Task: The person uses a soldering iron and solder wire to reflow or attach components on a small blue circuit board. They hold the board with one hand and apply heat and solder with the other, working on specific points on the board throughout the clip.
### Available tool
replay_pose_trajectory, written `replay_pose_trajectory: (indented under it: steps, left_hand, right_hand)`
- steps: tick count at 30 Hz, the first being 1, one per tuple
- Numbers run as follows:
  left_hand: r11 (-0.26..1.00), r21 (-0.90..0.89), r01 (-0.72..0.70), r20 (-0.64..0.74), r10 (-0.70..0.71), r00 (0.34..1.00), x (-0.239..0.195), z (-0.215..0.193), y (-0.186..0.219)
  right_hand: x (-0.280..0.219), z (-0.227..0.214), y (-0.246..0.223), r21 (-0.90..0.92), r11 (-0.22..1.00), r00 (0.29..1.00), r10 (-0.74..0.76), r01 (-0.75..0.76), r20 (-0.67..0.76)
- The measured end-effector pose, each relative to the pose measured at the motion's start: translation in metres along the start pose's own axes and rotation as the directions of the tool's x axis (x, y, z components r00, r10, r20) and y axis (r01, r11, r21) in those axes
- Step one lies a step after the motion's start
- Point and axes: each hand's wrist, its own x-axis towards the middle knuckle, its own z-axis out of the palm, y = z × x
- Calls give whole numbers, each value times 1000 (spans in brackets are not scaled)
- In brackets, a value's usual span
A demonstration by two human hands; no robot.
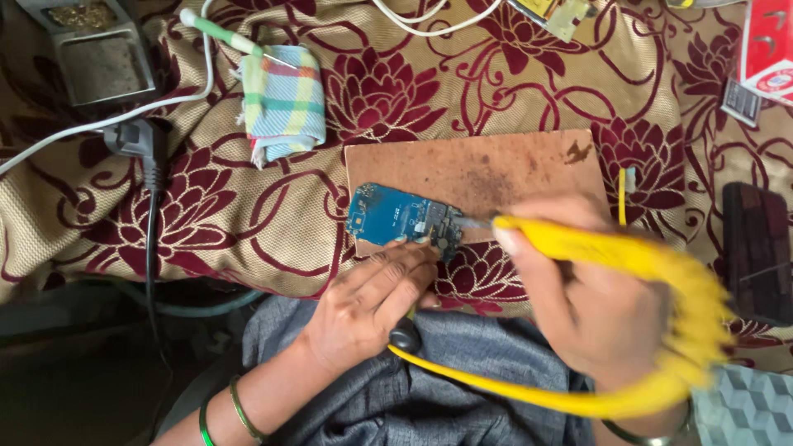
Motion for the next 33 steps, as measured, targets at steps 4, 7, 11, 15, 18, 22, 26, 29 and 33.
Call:
replay_pose_trajectory:
  steps: [4,7,11,15,18,22,26,29,33]
  left_hand:
    - [999,-26,35,2,-35,999,2,-3,-1]
    - [998,-39,42,6,-42,999,1,-4,-3]
    - [998,-47,43,-3,-43,999,1,-3,-3]
    - [997,-55,50,-6,-50,999,3,-3,-3]
    - [996,-63,58,2,-58,998,4,-4,-2]
    - [996,-78,53,-1,-53,999,5,-4,-3]
    - [994,-93,52,-7,-53,999,7,-3,-4]
    - [990,-116,83,8,-83,997,5,-4,-4]
    - [987,-117,110,15,-109,994,7,-4,-5]
  right_hand:
    - [37,5,-3,19,981,975,-196,195,109]
    - [42,11,-2,49,958,957,-284,282,55]
    - [37,15,-1,-82,956,958,-286,282,-34]
    - [26,19,-4,129,985,992,119,-113,-42]
    - [22,18,-1,309,934,978,203,-179,-45]
    - [29,6,8,329,941,993,44,-78,109]
    - [37,8,16,418,901,991,75,-115,112]
    - [35,14,21,440,880,984,166,-178,66]
    - [33,11,27,377,912,986,158,-164,48]
